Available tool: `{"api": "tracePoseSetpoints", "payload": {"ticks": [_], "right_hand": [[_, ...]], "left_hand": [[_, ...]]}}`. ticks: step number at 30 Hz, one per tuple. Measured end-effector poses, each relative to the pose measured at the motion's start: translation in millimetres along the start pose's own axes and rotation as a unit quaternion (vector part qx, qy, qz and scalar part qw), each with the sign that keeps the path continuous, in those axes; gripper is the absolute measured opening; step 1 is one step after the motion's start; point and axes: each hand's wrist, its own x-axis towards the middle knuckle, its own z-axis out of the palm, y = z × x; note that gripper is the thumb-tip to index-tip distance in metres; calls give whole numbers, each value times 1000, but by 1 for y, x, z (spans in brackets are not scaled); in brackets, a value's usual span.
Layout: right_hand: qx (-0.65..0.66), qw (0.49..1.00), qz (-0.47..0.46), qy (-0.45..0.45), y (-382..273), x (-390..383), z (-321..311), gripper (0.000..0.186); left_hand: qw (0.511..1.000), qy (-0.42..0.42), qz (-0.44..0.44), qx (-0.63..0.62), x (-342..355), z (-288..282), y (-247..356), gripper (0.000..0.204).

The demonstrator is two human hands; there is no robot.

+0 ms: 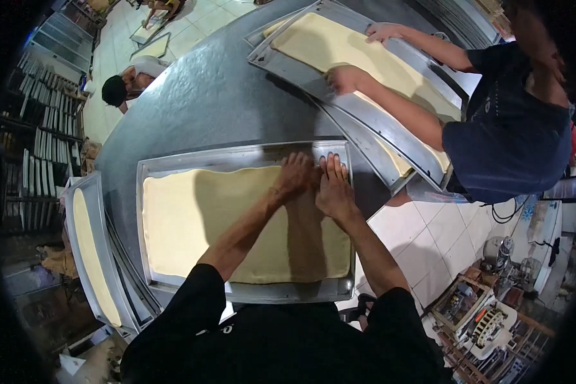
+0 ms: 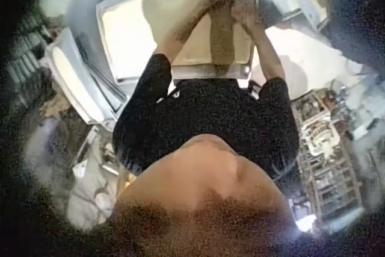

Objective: Flattening and spreading dough across large metal trays on a workbench.

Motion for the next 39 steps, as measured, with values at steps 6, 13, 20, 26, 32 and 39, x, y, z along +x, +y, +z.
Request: {"api": "tracePoseSetpoints", "payload": {"ticks": [6,13,20,26,32,39], "right_hand": [[-81,992,-83,-59,-35,17,-14,60],[-119,981,-148,-34,-90,33,20,60],[-67,982,-145,-103,-139,50,38,64],[-46,983,-165,-70,-184,59,39,64],[-48,981,-126,-140,-230,69,36,66],[-78,975,-97,-182,-261,90,52,69]], "left_hand": [[989,123,-71,48,-43,-42,-42,25],[990,-88,-83,-71,-45,-65,-104,25],[984,138,-47,100,-84,-71,-131,14],[974,168,-131,-81,-118,-103,-155,11],[989,125,-75,38,-127,-132,-195,14],[988,109,-111,21,-154,-144,-230,18]]}}
